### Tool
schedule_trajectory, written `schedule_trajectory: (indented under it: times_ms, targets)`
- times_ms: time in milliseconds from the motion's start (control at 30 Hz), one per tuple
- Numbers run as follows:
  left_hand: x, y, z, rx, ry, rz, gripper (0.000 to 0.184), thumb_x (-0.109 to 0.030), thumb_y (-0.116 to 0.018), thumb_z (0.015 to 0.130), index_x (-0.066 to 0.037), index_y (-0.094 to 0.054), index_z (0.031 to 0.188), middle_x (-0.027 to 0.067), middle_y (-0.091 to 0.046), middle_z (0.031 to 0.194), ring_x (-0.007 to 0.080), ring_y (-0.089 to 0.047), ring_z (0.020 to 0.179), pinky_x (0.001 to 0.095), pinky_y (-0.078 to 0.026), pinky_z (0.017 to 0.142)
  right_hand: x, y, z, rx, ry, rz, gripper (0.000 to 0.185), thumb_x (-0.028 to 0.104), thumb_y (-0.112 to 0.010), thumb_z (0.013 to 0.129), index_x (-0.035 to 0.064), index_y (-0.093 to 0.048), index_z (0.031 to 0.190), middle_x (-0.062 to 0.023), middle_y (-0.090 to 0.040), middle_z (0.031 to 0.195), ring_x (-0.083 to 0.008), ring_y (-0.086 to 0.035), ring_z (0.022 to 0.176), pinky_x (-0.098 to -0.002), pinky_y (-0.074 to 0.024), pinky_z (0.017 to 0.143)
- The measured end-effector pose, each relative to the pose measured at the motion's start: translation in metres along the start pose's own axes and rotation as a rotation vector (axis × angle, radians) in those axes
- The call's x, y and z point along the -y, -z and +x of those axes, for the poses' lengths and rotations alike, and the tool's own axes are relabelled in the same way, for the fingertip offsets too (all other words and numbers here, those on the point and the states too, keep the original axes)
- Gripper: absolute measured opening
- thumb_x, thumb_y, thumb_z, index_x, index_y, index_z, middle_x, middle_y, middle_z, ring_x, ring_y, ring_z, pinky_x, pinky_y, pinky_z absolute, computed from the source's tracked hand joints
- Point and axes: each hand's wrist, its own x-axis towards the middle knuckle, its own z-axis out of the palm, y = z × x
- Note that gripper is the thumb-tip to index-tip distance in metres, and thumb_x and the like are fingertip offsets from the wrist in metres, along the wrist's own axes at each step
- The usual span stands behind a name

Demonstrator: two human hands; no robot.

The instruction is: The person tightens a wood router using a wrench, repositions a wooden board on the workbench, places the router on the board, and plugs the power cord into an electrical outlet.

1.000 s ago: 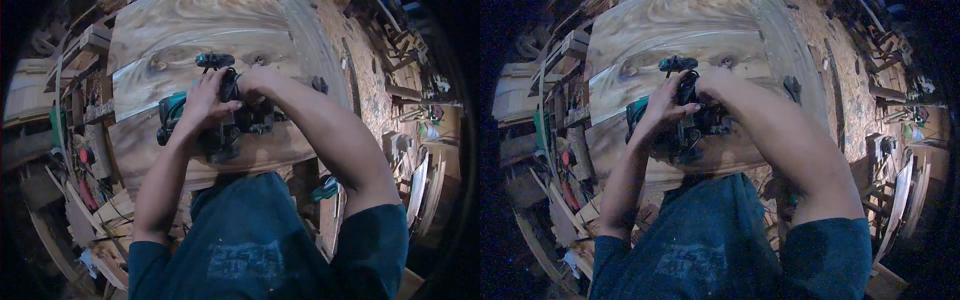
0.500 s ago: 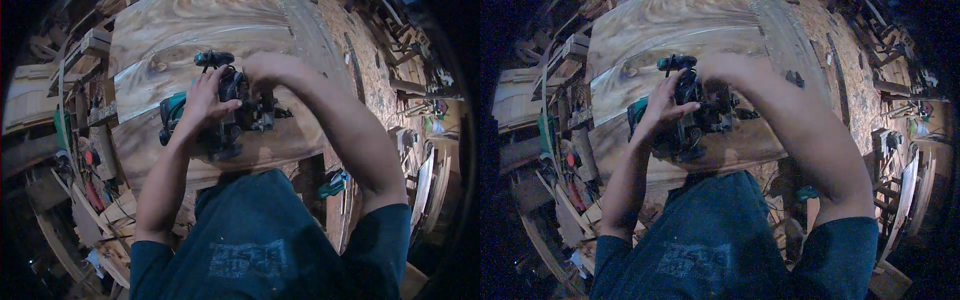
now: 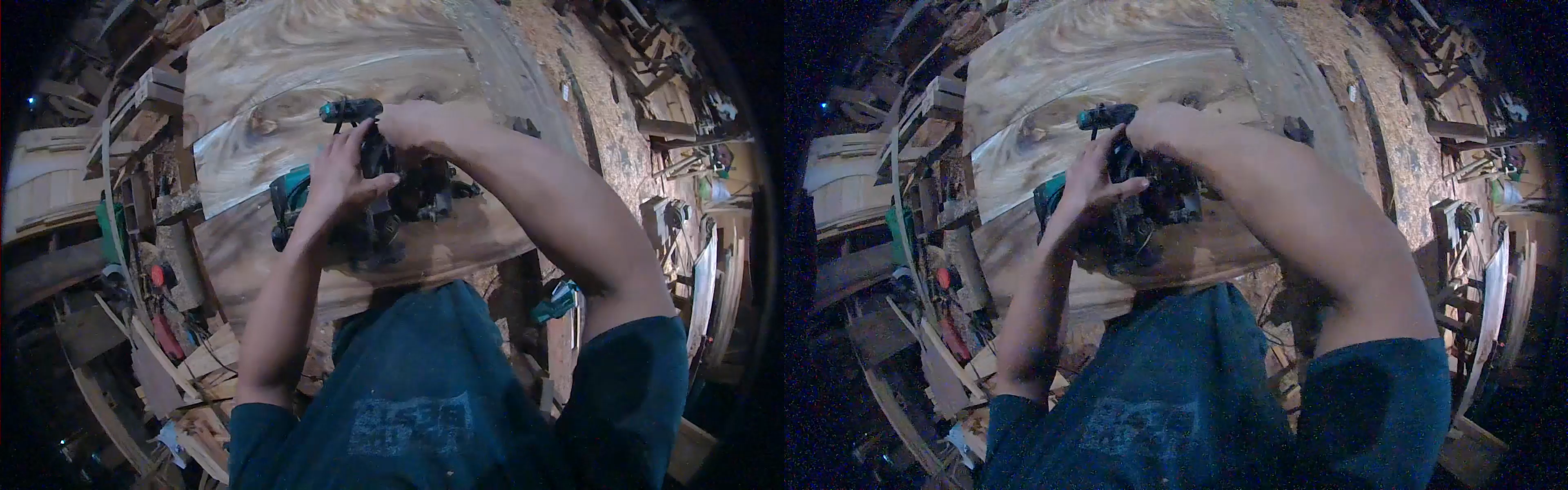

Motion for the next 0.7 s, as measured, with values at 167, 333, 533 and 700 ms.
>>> schedule_trajectory:
  times_ms: [167, 333, 533, 700]
  targets:
    - [0.004, -0.004, 0.0, -0.002, 0.0, -0.02, 0.098, -0.049, -0.081, 0.064, -0.01, -0.042, 0.145, 0.0181, -0.052, 0.135, 0.0394, -0.049, 0.125, 0.0487, -0.04, 0.103, 0.006, -0.006, -0.015, 0.014, 0.074, -0.327, 0.03, 0.022, -0.067, 0.082, 0.0089, -0.073, 0.109, -0.0147, -0.073, 0.099, -0.0269, -0.072, 0.092, -0.0426, -0.0572, 0.074]
    - [0.004, -0.006, -0.001, 0.008, -0.015, -0.015, 0.099, -0.05, -0.081, 0.064, -0.011, -0.041, 0.146, 0.02, -0.05, 0.138, 0.0394, -0.047, 0.128, 0.049, -0.039, 0.105, -0.001, -0.031, 0.012, -0.008, 0.161, -0.404, 0.032, 0.024, -0.059, 0.09, 0.0143, -0.071, 0.118, -0.0084, -0.07, 0.118, -0.0276, -0.067, 0.109, -0.0438, -0.0551, 0.087]
    - [0.009, -0.011, -0.003, -0.045, -0.027, 0.05, 0.1, -0.051, -0.08, 0.065, -0.014, -0.039, 0.148, 0.0205, -0.049, 0.14, 0.0404, -0.046, 0.129, 0.0505, -0.038, 0.105, 0.006, 0.0, -0.013, 0.057, 0.056, -0.079, 0.032, 0.023, -0.058, 0.089, 0.0092, -0.072, 0.114, -0.0109, -0.07, 0.117, -0.0279, -0.068, 0.107, -0.0438, -0.0552, 0.086]
    - [0.008, -0.006, -0.001, 0.036, 0.036, -0.008, 0.1, -0.051, -0.08, 0.065, -0.015, -0.038, 0.148, 0.0188, -0.047, 0.143, 0.0407, -0.043, 0.131, 0.0514, -0.037, 0.106, 0.003, -0.039, 0.006, -0.133, 0.184, -0.531, 0.026, 0.014, -0.063, 0.081, 0.0056, -0.073, 0.104, -0.0158, -0.072, 0.097, -0.0325, -0.07, 0.094, -0.042, -0.0568, 0.078]
